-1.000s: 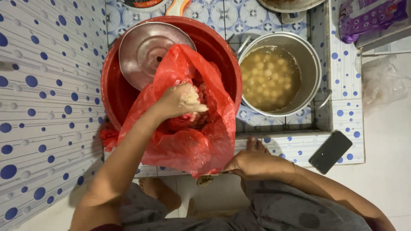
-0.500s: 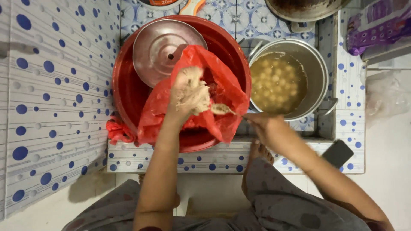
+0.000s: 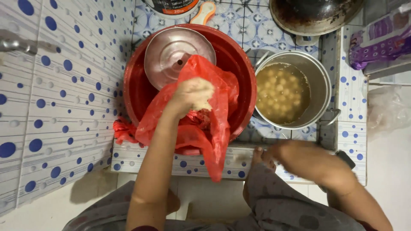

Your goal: A person is manually forming meatballs from a raw meat mixture in a plastic bag and dropping them into a pot of simmering liquid using a spoon.

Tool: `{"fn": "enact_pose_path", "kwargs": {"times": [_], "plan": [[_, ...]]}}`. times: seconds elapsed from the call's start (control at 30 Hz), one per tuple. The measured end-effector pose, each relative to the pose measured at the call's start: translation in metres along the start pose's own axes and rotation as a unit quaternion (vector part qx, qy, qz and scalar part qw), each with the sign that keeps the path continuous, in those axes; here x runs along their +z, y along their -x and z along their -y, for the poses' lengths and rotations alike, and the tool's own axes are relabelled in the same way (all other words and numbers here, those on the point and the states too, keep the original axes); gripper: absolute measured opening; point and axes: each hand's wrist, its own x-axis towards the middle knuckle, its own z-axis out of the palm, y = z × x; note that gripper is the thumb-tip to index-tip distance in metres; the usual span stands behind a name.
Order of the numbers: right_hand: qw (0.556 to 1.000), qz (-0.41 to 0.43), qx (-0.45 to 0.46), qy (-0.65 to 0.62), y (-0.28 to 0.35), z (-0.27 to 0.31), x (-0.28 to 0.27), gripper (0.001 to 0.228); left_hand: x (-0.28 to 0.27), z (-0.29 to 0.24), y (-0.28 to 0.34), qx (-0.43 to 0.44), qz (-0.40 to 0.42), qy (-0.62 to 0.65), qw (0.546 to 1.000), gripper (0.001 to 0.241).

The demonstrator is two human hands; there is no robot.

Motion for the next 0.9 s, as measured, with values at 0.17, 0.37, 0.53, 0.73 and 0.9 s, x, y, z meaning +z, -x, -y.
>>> {"fn": "enact_pose_path", "kwargs": {"times": [0.17,0.37,0.53,0.73,0.9], "plan": [[0.942,-0.272,-0.143,0.134,-0.051,-0.011,0.017,0.033,-0.032,0.064,-0.005,0.1,-0.012,0.302,0.948,0.014],[0.916,-0.326,-0.015,0.235,-0.143,-0.065,0.064,0.021,-0.018,0.076,0.016,-0.143,0.002,0.241,0.96,0.029],[0.916,-0.322,0.026,0.237,-0.104,-0.058,0.042,0.021,-0.046,0.19,-0.01,-0.028,-0.003,-0.529,0.848,0.025],[0.911,-0.232,-0.21,0.267,-0.142,-0.042,0.111,0.014,-0.047,0.224,-0.053,-0.152,-0.033,-0.537,0.829,0.028],[0.945,0.035,-0.32,0.056,-0.114,0.0,0.094,0.026,-0.012,0.141,-0.057,-0.193,0.13,-0.651,0.722,0.046]]}}
